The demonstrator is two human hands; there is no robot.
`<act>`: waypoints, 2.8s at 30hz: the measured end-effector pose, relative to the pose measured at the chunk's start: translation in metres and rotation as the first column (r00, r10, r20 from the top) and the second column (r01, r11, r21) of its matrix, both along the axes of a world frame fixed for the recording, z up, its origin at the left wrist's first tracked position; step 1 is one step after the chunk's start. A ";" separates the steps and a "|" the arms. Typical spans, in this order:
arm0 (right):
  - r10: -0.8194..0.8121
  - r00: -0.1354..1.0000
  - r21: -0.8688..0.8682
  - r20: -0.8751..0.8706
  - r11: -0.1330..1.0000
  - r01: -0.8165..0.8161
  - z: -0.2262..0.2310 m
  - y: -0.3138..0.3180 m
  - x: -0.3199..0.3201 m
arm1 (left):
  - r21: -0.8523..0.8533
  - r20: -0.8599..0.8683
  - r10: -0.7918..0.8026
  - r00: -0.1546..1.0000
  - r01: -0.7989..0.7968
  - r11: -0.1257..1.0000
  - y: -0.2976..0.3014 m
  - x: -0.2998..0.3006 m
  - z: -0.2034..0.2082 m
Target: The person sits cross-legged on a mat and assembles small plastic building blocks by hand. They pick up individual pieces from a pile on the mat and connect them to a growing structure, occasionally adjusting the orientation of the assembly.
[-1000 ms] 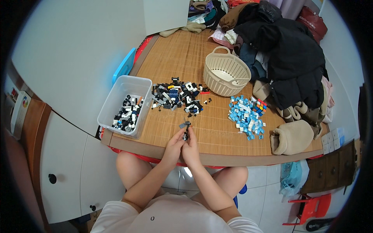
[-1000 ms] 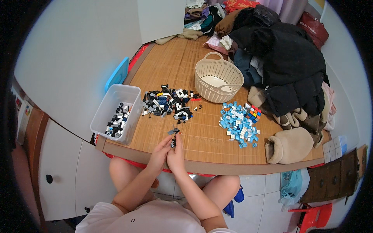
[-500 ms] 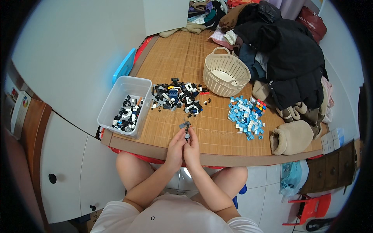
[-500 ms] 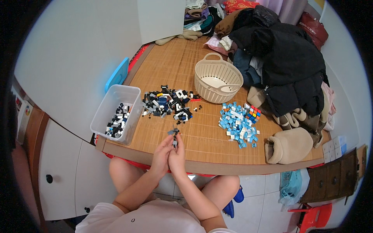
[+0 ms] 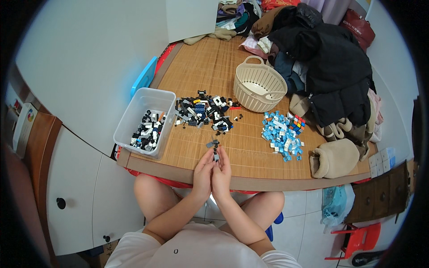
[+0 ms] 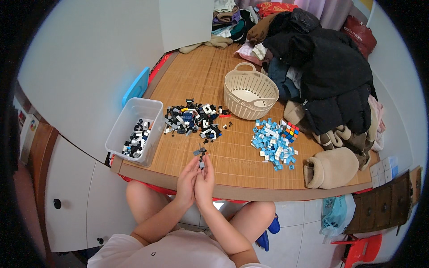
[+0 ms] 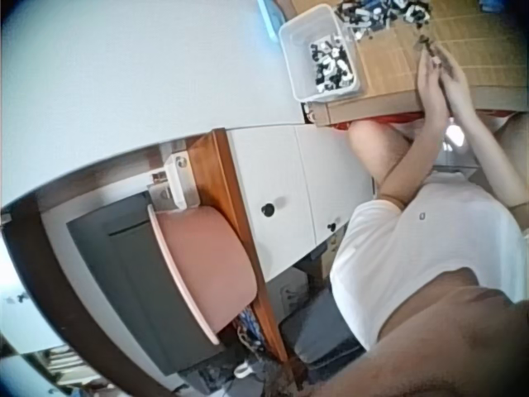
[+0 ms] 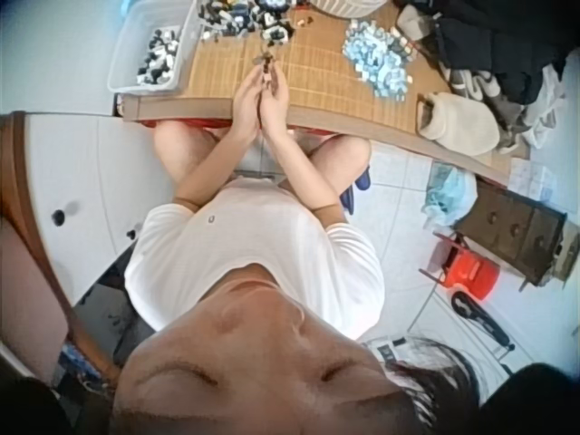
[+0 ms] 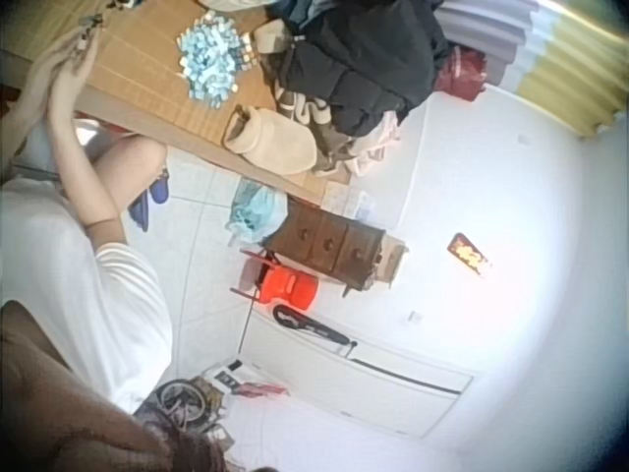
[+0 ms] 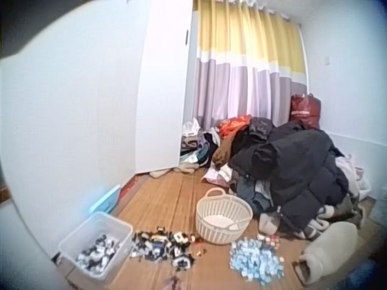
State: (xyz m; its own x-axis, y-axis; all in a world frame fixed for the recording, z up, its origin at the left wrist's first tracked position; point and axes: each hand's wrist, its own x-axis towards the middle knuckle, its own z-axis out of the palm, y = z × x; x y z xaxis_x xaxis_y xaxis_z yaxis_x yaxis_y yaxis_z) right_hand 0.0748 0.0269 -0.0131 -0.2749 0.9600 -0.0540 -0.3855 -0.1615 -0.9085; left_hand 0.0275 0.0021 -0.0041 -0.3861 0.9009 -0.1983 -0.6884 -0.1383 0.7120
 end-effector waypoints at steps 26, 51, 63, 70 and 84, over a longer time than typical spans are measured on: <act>0.368 0.914 0.197 -0.170 0.922 -0.334 0.099 -0.040 -0.097 | 0.253 -0.060 0.410 0.910 -0.383 0.888 -0.061 -0.088 0.097; 0.352 0.936 0.179 -0.015 0.922 -0.344 0.091 -0.034 -0.087 | 0.264 -0.122 0.437 0.891 -0.395 0.880 -0.068 -0.085 0.096; -0.061 0.974 0.026 0.220 0.998 0.056 -0.003 0.022 0.015 | -0.027 -0.319 -0.004 0.948 -0.005 1.000 0.005 -0.054 -0.002; -0.026 0.959 0.072 0.282 0.997 0.006 -0.016 0.044 0.012 | -0.151 -0.384 -0.055 0.922 -0.005 0.988 0.020 -0.052 -0.008; -0.076 0.910 0.203 0.408 0.979 -0.009 -0.022 0.041 -0.014 | -0.273 -0.593 -0.281 0.755 0.140 0.952 0.038 -0.046 -0.017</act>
State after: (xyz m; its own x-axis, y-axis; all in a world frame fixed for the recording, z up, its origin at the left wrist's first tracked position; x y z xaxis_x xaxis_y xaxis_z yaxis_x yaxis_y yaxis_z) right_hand 0.0609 0.0683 -0.0353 -0.2360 0.9711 0.0348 0.0273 0.0424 -0.9987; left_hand -0.0181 0.0405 -0.0211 -0.2924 0.9415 -0.1676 -0.0827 0.1497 0.9853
